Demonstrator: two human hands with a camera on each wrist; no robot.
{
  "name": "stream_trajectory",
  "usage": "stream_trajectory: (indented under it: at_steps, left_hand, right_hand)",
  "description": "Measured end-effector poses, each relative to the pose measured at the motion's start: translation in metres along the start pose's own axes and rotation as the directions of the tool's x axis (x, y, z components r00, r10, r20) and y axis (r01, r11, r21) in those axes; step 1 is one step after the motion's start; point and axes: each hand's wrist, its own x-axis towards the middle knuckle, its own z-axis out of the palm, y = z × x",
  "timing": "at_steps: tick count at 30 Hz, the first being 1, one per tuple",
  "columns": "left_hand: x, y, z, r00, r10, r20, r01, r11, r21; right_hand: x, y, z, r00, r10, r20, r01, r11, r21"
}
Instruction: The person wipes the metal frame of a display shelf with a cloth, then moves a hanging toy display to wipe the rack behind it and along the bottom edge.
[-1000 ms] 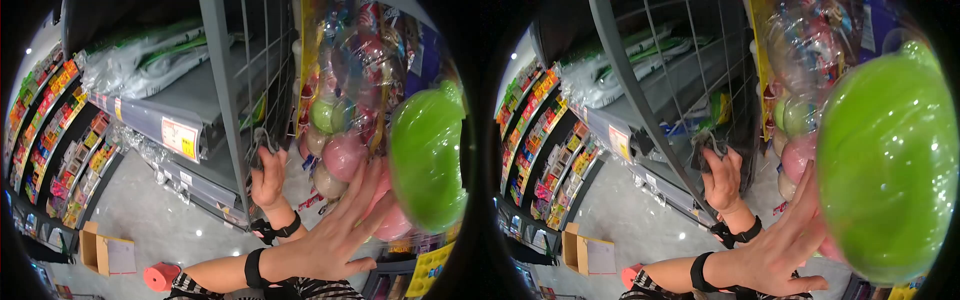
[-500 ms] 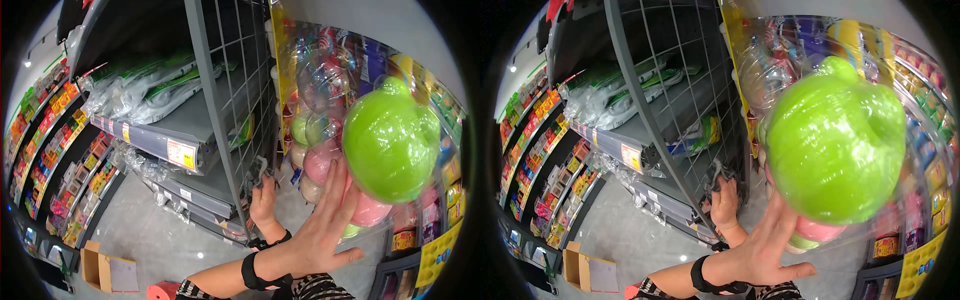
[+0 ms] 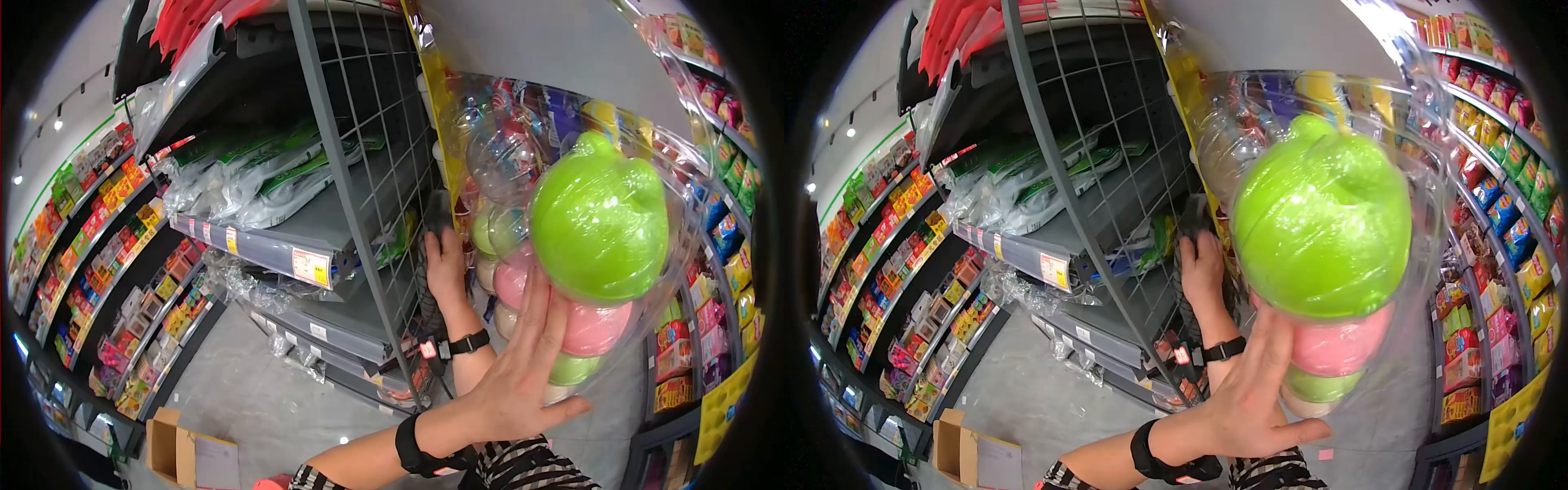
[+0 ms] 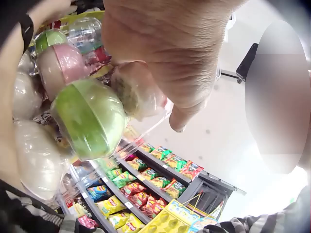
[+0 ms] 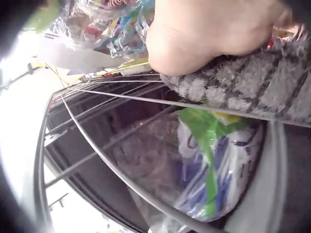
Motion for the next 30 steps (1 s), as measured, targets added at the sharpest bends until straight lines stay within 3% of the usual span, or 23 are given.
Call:
stream_trajectory:
  at_steps: [1, 2, 5, 7, 9, 10, 12, 14, 15, 17, 19, 22, 23, 25, 26, 30]
  left_hand:
    - [-0.001, -0.001, 0.000, 1.000, 0.003, 0.000, -0.003, 1.000, -0.001]
    - [-0.001, -0.002, 0.000, 1.000, 0.000, 0.008, -0.001, 0.999, 0.042]
    - [0.002, -0.003, 0.000, 1.000, 0.009, 0.021, -0.011, 0.995, 0.096]
    - [0.002, -0.002, 0.001, 1.000, -0.003, 0.030, 0.000, 0.995, 0.098]
    - [0.006, 0.001, 0.000, 0.997, -0.007, 0.072, -0.002, 0.993, 0.122]
    - [0.009, 0.003, -0.001, 0.997, -0.002, 0.074, -0.008, 0.992, 0.129]
    - [0.013, 0.007, 0.000, 0.998, -0.012, 0.064, 0.009, 0.999, 0.051]
    - [0.016, 0.011, -0.002, 0.996, -0.021, 0.082, 0.015, 0.998, 0.067]
    - [0.016, 0.012, -0.003, 0.995, -0.029, 0.096, 0.022, 0.997, 0.075]
    - [0.017, 0.012, -0.003, 0.993, -0.031, 0.112, 0.022, 0.996, 0.084]
    - [0.016, 0.013, -0.004, 0.993, -0.029, 0.117, 0.019, 0.996, 0.091]
    - [0.017, 0.015, -0.002, 0.991, -0.035, 0.128, 0.026, 0.997, 0.071]
    - [0.017, 0.015, -0.001, 0.994, -0.020, 0.105, 0.012, 0.997, 0.077]
    - [0.018, 0.015, 0.001, 0.997, 0.009, 0.081, -0.015, 0.997, 0.075]
    - [0.017, 0.014, 0.003, 0.997, 0.002, 0.071, -0.007, 0.997, 0.071]
    - [0.017, 0.013, 0.007, 0.997, -0.034, 0.067, 0.031, 0.999, 0.043]
  right_hand:
    - [-0.007, 0.011, -0.001, 0.999, -0.024, 0.034, 0.028, 0.994, -0.101]
    - [-0.021, 0.036, 0.006, 0.994, 0.095, 0.049, -0.093, 0.995, -0.041]
    - [-0.038, 0.030, -0.005, 1.000, -0.001, -0.030, -0.001, 0.996, -0.085]
    - [-0.037, 0.024, -0.012, 0.999, 0.035, -0.029, -0.038, 0.994, -0.099]
    - [-0.029, 0.010, -0.019, 0.971, 0.237, -0.040, -0.238, 0.971, -0.020]
    - [-0.021, -0.001, -0.020, 0.972, 0.232, -0.042, -0.232, 0.973, -0.013]
    - [0.002, -0.032, -0.020, 0.972, 0.101, -0.212, -0.053, 0.974, 0.218]
    - [0.034, -0.061, -0.013, 0.949, -0.002, -0.315, 0.084, 0.965, 0.247]
    - [0.048, -0.074, -0.011, 0.965, -0.016, -0.260, 0.081, 0.967, 0.240]
    - [0.068, -0.083, 0.006, 0.962, -0.229, -0.149, 0.247, 0.962, 0.113]
    - [0.074, -0.074, 0.012, 0.987, -0.156, -0.025, 0.158, 0.985, 0.075]
    - [0.072, -0.061, 0.001, 0.985, -0.146, 0.094, 0.138, 0.986, 0.089]
    - [0.064, -0.057, -0.001, 0.985, -0.145, 0.095, 0.138, 0.987, 0.079]
    - [0.043, -0.047, -0.001, 0.992, -0.002, 0.123, -0.004, 0.998, 0.056]
    - [0.032, -0.023, 0.007, 0.995, -0.032, 0.093, 0.028, 0.999, 0.043]
    - [0.005, -0.033, -0.009, 0.998, 0.030, 0.052, -0.033, 0.997, 0.065]
